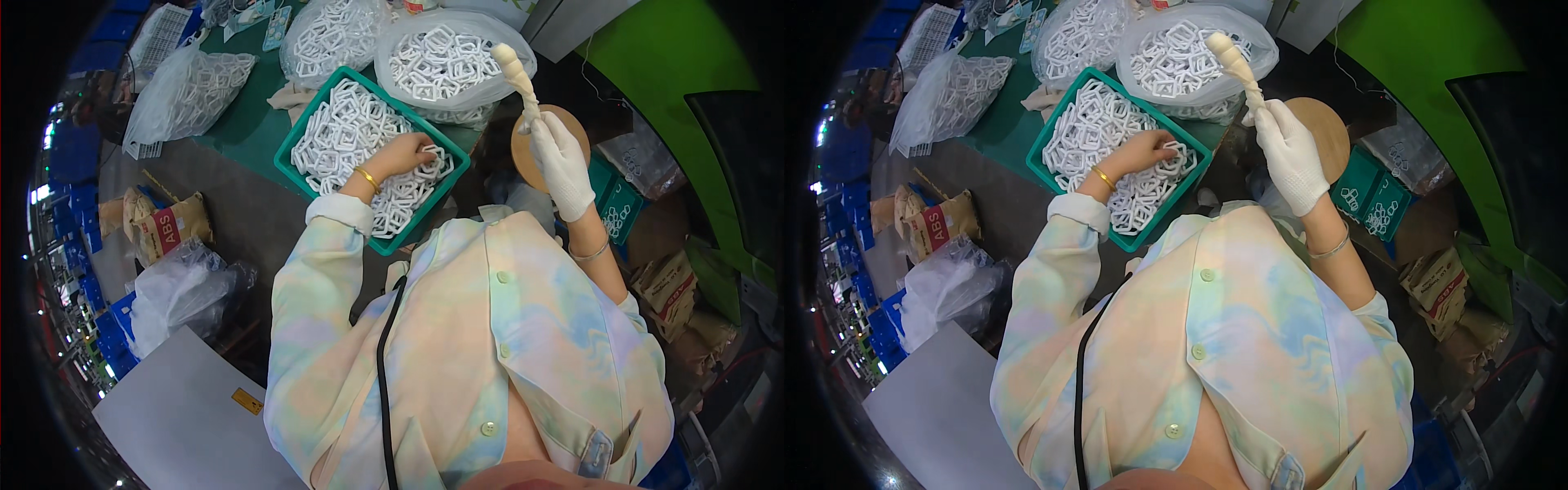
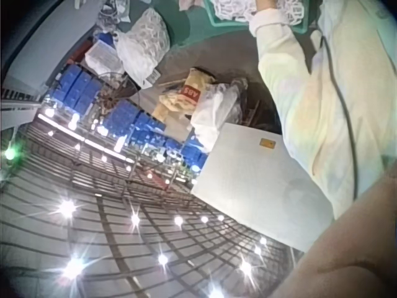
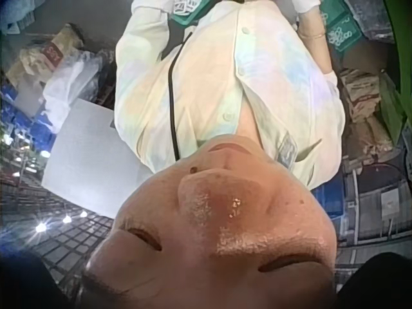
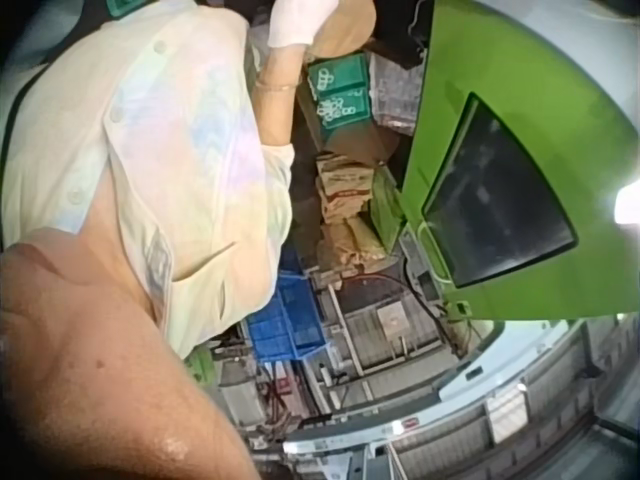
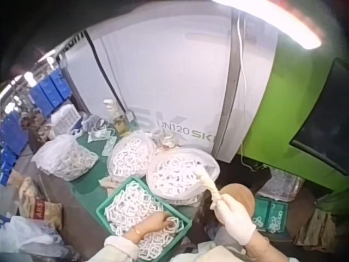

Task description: The person collects plastic buckles into a tray, carries the tray to a workbench, and wipes the plastic buckles with a wrapped stick tool before placing them into plastic bags.

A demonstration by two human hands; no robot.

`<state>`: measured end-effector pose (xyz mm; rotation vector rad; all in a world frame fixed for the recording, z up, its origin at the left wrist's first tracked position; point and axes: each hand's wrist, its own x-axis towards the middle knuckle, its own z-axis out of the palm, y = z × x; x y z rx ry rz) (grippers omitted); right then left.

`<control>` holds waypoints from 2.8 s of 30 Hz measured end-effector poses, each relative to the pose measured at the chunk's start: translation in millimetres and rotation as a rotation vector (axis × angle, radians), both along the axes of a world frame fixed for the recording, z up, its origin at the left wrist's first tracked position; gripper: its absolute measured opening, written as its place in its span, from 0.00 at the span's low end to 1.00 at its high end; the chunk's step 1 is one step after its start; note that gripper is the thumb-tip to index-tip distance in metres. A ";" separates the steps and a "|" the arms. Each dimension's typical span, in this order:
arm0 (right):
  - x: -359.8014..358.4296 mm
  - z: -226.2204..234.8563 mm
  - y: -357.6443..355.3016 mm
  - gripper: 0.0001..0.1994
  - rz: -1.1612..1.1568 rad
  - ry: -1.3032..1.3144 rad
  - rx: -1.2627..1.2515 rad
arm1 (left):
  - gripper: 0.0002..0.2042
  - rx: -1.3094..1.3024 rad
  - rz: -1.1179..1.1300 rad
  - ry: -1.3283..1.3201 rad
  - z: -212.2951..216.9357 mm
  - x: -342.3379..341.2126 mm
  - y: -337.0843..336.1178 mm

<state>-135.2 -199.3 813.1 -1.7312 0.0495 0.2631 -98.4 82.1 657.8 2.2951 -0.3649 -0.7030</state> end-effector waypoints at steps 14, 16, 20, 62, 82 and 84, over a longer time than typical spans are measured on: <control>-0.8 -10.5 -1.4 0.11 0.012 -0.052 -0.006 | 0.08 0.186 0.137 -0.295 -31.9 -30.0 -34.4; -0.7 -10.5 -1.8 0.11 0.016 -0.060 -0.013 | 0.08 0.171 0.163 -0.326 -24.7 -30.4 -26.9; -1.4 -9.6 -1.3 0.11 0.016 -0.033 -0.003 | 0.12 -0.063 0.449 -0.220 11.2 -24.7 -13.6; -24.5 -4.6 25.6 0.10 0.353 -0.244 -0.446 | 0.10 -1.836 0.699 0.709 108.3 -13.1 -63.0; -7.9 19.9 54.0 0.20 0.019 -0.269 -0.225 | 0.15 -1.870 0.467 0.877 118.8 -30.0 -88.7; 5.2 10.1 51.9 0.20 -0.152 -0.347 -0.172 | 0.15 -1.894 0.651 0.737 124.3 -30.9 -93.7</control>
